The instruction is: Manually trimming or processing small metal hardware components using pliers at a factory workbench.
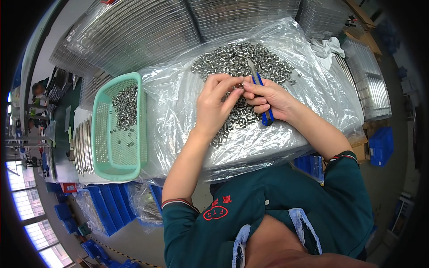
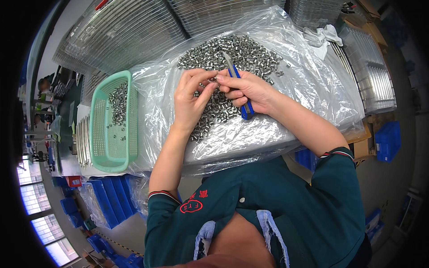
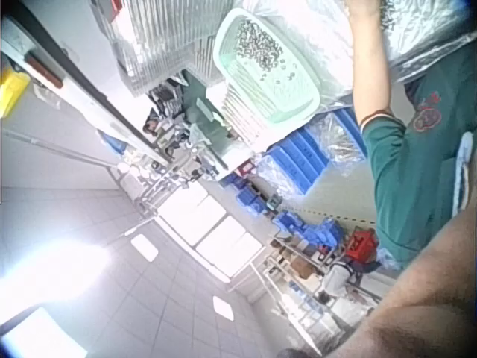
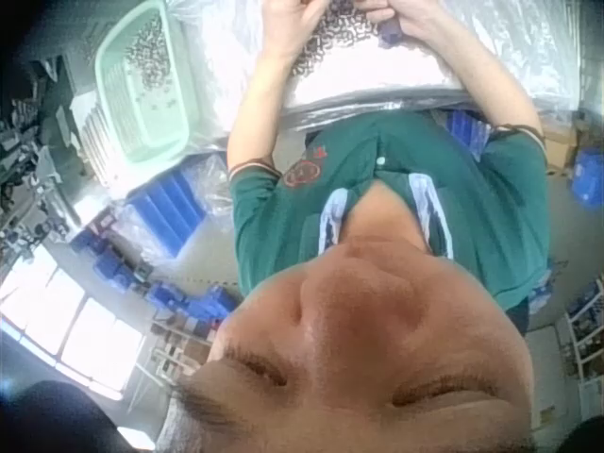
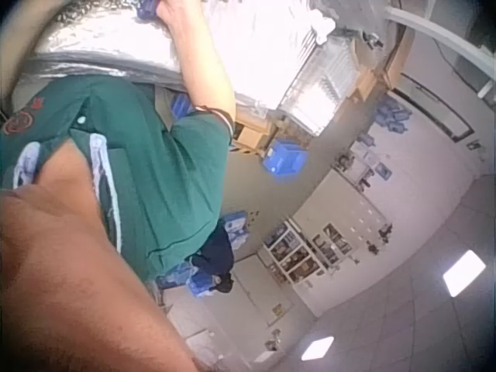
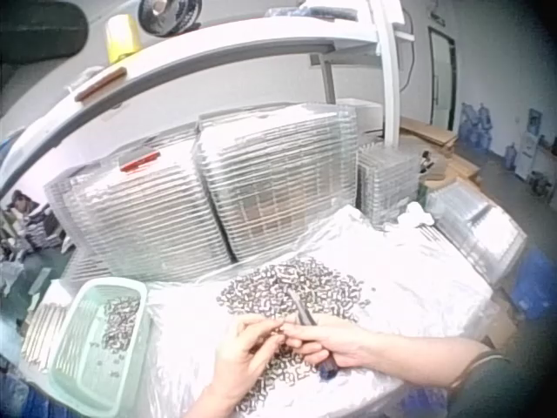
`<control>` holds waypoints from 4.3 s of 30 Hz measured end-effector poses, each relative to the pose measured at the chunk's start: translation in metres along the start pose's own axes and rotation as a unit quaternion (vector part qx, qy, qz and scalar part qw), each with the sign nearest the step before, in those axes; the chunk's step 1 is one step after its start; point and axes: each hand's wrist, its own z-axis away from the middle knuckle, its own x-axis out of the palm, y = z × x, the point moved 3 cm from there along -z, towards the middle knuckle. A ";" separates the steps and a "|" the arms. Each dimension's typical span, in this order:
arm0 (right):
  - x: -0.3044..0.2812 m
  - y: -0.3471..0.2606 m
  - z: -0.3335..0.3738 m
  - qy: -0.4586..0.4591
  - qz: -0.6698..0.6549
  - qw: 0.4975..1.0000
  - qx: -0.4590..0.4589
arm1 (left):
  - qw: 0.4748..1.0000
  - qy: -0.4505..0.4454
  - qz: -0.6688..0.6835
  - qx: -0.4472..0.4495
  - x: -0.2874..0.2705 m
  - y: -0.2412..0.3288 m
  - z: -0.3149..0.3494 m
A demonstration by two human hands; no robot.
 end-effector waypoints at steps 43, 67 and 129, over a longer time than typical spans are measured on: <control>0.002 -0.003 0.000 -0.019 0.003 1.000 0.005 | 0.778 0.391 0.476 -0.128 -0.094 -0.049 -0.003; 0.003 -0.002 0.002 0.010 0.010 1.000 -0.001 | 0.986 0.034 -0.161 -0.026 -0.019 -0.016 -0.009; 0.011 -0.017 0.010 0.031 0.217 0.968 -0.124 | 0.998 0.058 0.016 -0.026 -0.009 -0.001 -0.001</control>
